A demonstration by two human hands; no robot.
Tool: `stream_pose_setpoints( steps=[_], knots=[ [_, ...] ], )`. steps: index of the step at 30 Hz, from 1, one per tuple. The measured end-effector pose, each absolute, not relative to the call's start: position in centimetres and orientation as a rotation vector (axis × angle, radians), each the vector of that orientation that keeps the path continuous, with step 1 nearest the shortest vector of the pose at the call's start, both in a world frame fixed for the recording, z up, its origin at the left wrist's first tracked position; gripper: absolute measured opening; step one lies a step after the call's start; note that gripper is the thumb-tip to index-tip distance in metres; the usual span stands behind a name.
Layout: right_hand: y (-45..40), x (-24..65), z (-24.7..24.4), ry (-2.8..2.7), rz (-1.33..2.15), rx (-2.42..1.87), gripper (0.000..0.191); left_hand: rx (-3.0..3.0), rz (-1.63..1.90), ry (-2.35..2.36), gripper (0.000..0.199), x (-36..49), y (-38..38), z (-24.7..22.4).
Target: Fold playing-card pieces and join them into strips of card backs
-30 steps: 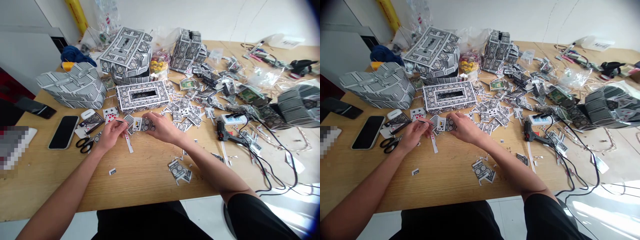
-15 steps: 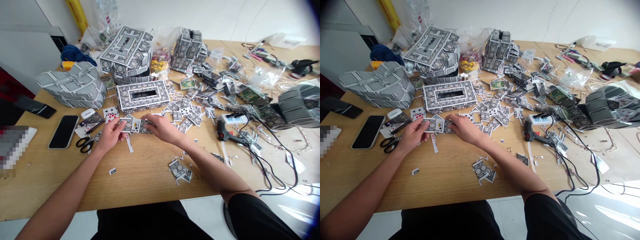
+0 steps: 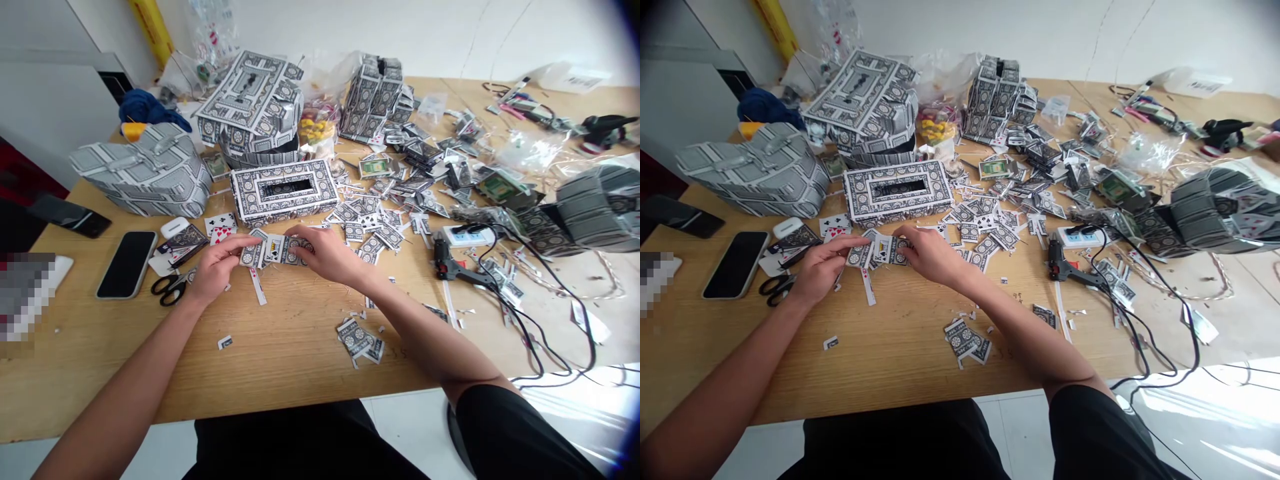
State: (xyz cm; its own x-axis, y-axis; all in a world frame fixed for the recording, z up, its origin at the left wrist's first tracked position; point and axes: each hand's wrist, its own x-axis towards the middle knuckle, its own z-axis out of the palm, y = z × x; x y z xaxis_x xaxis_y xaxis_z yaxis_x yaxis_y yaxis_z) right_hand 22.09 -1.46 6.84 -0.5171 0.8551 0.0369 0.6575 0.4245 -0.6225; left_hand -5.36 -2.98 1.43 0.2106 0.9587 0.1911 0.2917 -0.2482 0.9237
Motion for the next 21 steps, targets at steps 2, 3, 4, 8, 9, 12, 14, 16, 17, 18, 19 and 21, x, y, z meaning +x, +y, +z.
stream_pose_setpoints(
  steps=[2,3,4,8,9,12,14,16,17,18,19,21],
  knots=[
    [-1.5,22.1,7.0,-2.328,0.789,-1.325,0.034,1.632,1.063,1.133,0.052,-5.5,-3.0,1.3],
    [-1.5,22.0,7.1,-2.324,0.787,-1.335,0.034,1.609,1.067,1.113,0.053,-5.6,-3.0,1.3],
    [-1.5,22.0,7.2,-2.321,0.786,-1.341,0.034,1.596,1.073,1.1,0.052,-5.6,-3.0,1.3],
    [-1.4,22.0,7.2,-2.293,0.805,-1.361,0.034,1.575,1.108,1.104,0.043,-5.1,-3.3,1.6],
    [-1.4,22.0,7.1,-2.283,0.814,-1.358,0.034,1.556,1.112,1.105,0.043,-4.9,-3.4,1.6],
    [-1.4,22.0,6.9,-2.26,0.835,-1.341,0.032,1.48,1.123,1.094,0.043,-4.5,-3.6,1.9],
    [-1.4,22.1,6.8,-2.248,0.844,-1.337,0.032,1.441,1.128,1.09,0.043,-4.3,-3.6,1.9],
    [-1.4,22.1,6.8,-2.24,0.849,-1.335,0.031,1.424,1.131,1.086,0.043,-4.4,-3.6,2.0],
    [-1.4,22.1,6.8,-2.236,0.848,-1.335,0.031,1.42,1.132,1.086,0.043,-4.4,-3.6,1.9],
    [-1.4,22.1,6.8,-2.235,0.846,-1.336,0.03,1.417,1.133,1.089,0.044,-4.5,-3.6,1.9],
    [-1.4,22.1,6.8,-2.235,0.842,-1.338,0.03,1.414,1.134,1.091,0.044,-4.5,-3.6,1.9],
    [-1.4,22.1,6.8,-2.238,0.836,-1.341,0.029,1.416,1.135,1.095,0.044,-4.6,-3.5,1.8]
  ],
)
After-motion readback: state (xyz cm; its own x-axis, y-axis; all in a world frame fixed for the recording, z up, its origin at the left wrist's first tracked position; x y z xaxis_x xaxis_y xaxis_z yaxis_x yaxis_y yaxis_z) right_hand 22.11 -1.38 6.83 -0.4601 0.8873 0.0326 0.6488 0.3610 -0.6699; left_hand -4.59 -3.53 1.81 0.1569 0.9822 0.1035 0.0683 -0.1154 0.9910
